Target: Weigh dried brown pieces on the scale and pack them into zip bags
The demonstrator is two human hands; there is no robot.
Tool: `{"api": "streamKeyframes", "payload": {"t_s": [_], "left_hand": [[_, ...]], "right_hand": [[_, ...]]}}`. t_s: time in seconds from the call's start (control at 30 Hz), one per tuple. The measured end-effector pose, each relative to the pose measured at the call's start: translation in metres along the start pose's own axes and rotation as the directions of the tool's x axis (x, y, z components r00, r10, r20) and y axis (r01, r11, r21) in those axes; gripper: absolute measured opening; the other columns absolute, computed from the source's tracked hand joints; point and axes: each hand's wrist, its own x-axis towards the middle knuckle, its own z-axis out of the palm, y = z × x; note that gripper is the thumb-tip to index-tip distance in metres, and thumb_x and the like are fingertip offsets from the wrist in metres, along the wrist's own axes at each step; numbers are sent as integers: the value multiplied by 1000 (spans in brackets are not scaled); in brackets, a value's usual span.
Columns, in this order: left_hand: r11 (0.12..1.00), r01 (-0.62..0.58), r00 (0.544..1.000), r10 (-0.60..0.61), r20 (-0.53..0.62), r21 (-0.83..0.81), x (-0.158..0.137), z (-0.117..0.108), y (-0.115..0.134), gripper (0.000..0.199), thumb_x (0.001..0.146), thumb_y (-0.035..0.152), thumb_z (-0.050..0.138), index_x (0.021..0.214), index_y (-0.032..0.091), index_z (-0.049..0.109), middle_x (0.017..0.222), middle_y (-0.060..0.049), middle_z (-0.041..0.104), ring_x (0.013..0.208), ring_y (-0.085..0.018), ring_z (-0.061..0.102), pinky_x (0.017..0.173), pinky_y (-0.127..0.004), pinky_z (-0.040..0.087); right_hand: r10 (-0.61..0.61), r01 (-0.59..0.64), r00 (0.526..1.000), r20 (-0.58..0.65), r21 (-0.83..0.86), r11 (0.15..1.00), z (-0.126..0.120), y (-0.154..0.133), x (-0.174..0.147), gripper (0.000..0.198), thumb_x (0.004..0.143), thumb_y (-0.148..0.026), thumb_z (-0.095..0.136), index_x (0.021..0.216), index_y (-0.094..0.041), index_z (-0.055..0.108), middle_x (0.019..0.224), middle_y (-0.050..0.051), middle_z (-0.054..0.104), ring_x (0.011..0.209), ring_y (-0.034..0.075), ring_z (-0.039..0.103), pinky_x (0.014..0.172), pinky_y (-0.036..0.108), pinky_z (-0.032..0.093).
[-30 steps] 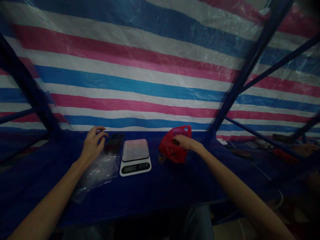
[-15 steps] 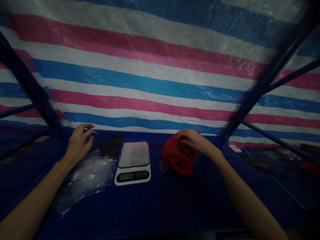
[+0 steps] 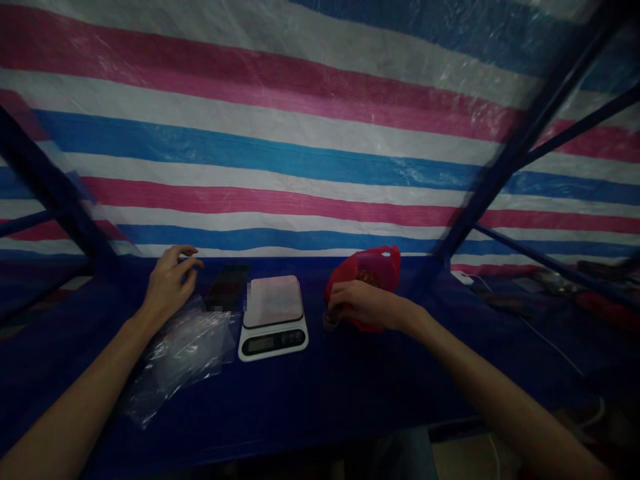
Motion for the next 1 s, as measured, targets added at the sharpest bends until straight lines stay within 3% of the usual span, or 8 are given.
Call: {"api": "streamKeyframes", "payload": {"t_s": [0.33,0.63,0.73,0.8,0.87,0.93,1.0], "left_hand": [[996,-5,1000,6,8,-84,1,1,17,20,88,19,47,88,20,67,122,-12,59,109,-27,59,97,-44,49],[992,20,998,-27,-59,-122,-3,-7,33,21,89,16,46,87,20,67,119,-12,59,108,-27,60,96,-43,50],[992,42,998,-47,-40,-116,-5,-8,34,22,87,14,46,87,19,67,119,-12,59,111,-27,59,96,-44,49],[992,64,997,-68,-34,-109,-6,-9,33,23,85,13,46,85,19,68,118,-12,60,112,-27,58,96,-44,49],[992,82,996,-86,-35,-100,-7,-9,31,23,84,13,46,85,19,68,118,-12,60,113,-27,58,96,-44,49],[992,87,996,-90,-29,-92,-7,-8,31,22,84,13,46,84,19,68,118,-13,60,113,-27,58,97,-44,48],[992,81,996,-83,-22,-92,-6,-7,32,21,84,14,47,84,19,67,117,-13,60,112,-28,59,97,-44,49]], "right_hand": [[10,-8,999,41,-60,998,8,3,10,19,91,-12,64,102,-18,78,99,7,74,94,19,68,88,29,50],[100,-93,994,44,-139,986,7,-17,12,28,88,-5,61,108,-14,77,105,10,76,101,22,69,92,32,50],[88,-85,996,17,-133,987,2,-19,9,37,85,-2,57,114,-15,76,111,12,76,103,23,70,94,32,50],[75,-81,995,-70,-93,992,-10,-15,1,40,85,-2,54,115,-16,75,113,10,76,103,22,70,94,31,51],[118,-139,966,-230,-78,987,-26,-3,-11,40,84,-2,51,110,-17,76,111,9,77,100,21,70,91,31,51],[246,-294,905,-347,-93,951,-37,17,-24,38,80,-1,50,100,-16,78,101,10,78,93,21,71,86,30,52],[390,-439,863,-323,-94,894,-38,39,-33,34,76,-1,53,96,-14,78,93,9,78,85,21,70,80,30,52]]}}
